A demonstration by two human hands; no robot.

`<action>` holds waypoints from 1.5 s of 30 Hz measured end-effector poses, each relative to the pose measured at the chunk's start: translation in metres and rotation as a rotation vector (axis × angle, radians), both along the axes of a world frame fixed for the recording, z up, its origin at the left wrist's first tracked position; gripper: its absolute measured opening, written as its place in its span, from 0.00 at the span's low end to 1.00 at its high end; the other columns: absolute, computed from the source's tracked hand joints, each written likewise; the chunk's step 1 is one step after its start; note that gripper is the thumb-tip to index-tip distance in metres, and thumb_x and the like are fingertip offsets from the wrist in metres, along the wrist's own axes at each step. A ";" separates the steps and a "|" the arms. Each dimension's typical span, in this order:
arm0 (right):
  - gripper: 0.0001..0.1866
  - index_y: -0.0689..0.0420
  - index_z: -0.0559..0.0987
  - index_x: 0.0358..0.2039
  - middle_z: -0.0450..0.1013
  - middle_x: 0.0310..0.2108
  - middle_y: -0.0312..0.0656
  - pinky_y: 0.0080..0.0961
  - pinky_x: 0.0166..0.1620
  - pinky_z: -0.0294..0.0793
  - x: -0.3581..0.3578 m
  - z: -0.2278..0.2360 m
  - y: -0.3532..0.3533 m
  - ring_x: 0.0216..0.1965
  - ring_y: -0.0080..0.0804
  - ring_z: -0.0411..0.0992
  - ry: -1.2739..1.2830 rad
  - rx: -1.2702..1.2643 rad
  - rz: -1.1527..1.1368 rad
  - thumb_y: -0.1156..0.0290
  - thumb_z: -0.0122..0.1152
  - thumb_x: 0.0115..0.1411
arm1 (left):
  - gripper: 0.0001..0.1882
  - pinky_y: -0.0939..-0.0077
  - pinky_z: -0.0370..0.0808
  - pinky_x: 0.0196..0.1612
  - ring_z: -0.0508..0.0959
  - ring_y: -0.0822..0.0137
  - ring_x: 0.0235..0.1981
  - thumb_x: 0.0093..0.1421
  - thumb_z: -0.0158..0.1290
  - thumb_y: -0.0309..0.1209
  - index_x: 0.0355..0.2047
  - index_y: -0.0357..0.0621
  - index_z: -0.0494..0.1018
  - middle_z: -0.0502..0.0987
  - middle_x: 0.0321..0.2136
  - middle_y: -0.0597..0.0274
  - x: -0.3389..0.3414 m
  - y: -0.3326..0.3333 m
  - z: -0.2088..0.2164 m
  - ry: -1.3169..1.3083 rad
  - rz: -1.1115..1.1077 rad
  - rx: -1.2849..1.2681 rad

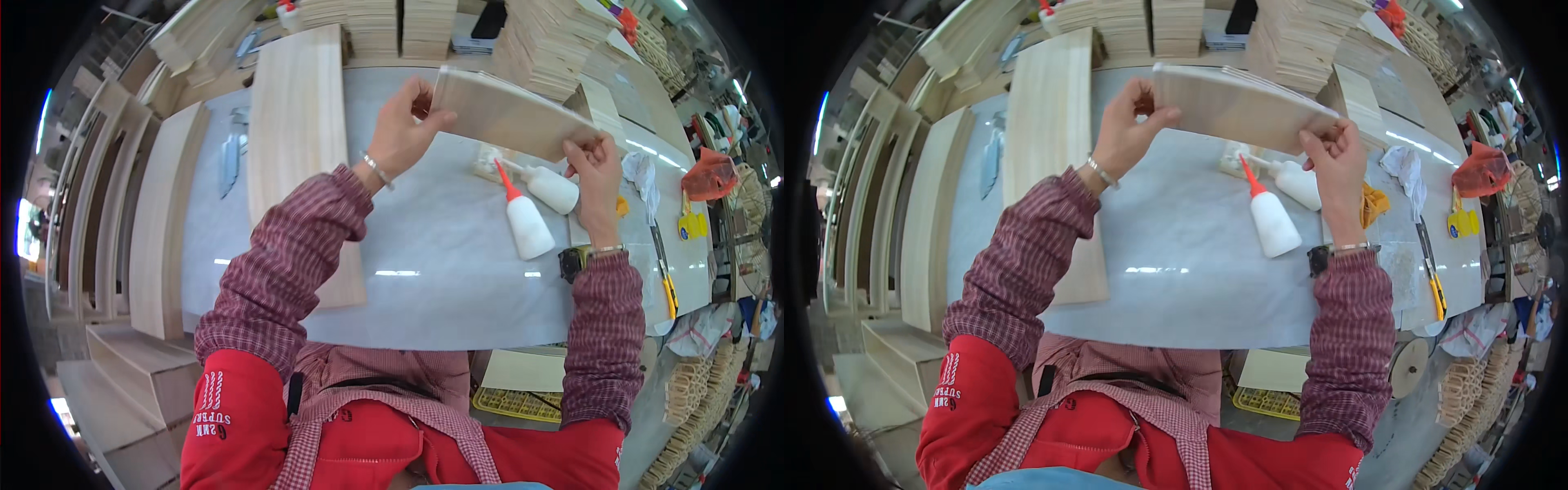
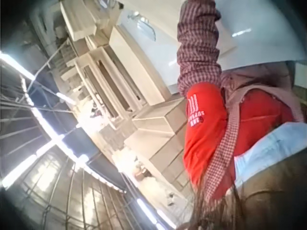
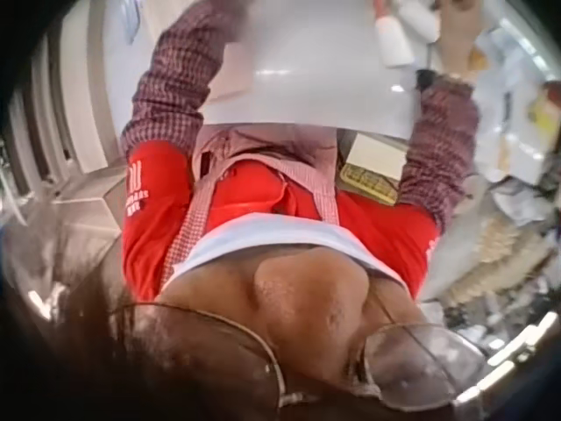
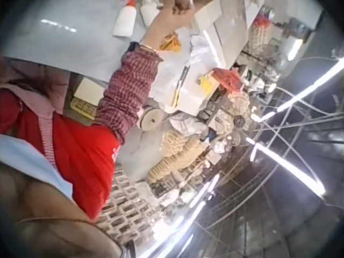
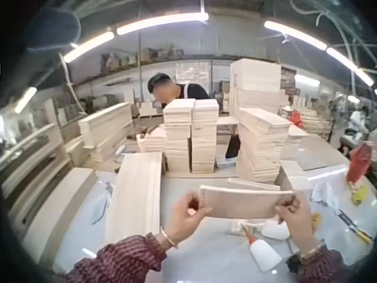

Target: Assembling wooden furniture components using wood glue, a pneumatic nail gun, and a hammer.

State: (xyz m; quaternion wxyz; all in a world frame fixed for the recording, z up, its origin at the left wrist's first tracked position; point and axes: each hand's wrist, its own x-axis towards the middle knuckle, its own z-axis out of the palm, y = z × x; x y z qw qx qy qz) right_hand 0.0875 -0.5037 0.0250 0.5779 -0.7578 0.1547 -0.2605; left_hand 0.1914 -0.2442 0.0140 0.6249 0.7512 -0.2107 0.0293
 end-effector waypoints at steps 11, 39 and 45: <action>0.18 0.60 0.76 0.41 0.74 0.41 0.36 0.19 0.50 0.68 -0.109 0.024 0.098 0.43 0.28 0.70 -0.503 -0.575 0.165 0.86 0.56 0.48 | 0.15 0.78 0.72 0.35 0.74 0.64 0.28 0.42 0.56 0.19 0.33 0.43 0.71 0.77 0.30 0.66 -0.123 0.121 0.028 -1.189 0.158 0.301; 0.06 0.63 0.74 0.37 0.73 0.26 0.38 0.17 0.35 0.72 -0.241 -0.067 0.140 0.27 0.24 0.71 0.327 0.188 0.336 0.74 0.54 0.62 | 0.17 0.79 0.74 0.39 0.75 0.67 0.30 0.55 0.52 0.25 0.44 0.28 0.71 0.76 0.31 0.56 -0.141 0.277 -0.066 0.617 0.360 -0.139; 0.08 0.65 0.75 0.39 0.74 0.27 0.40 0.18 0.37 0.73 -0.221 -0.069 0.163 0.29 0.25 0.72 0.328 0.165 0.418 0.75 0.54 0.62 | 0.14 0.81 0.75 0.37 0.75 0.68 0.31 0.56 0.53 0.24 0.42 0.28 0.72 0.75 0.31 0.56 -0.136 0.285 -0.024 0.566 0.194 -0.319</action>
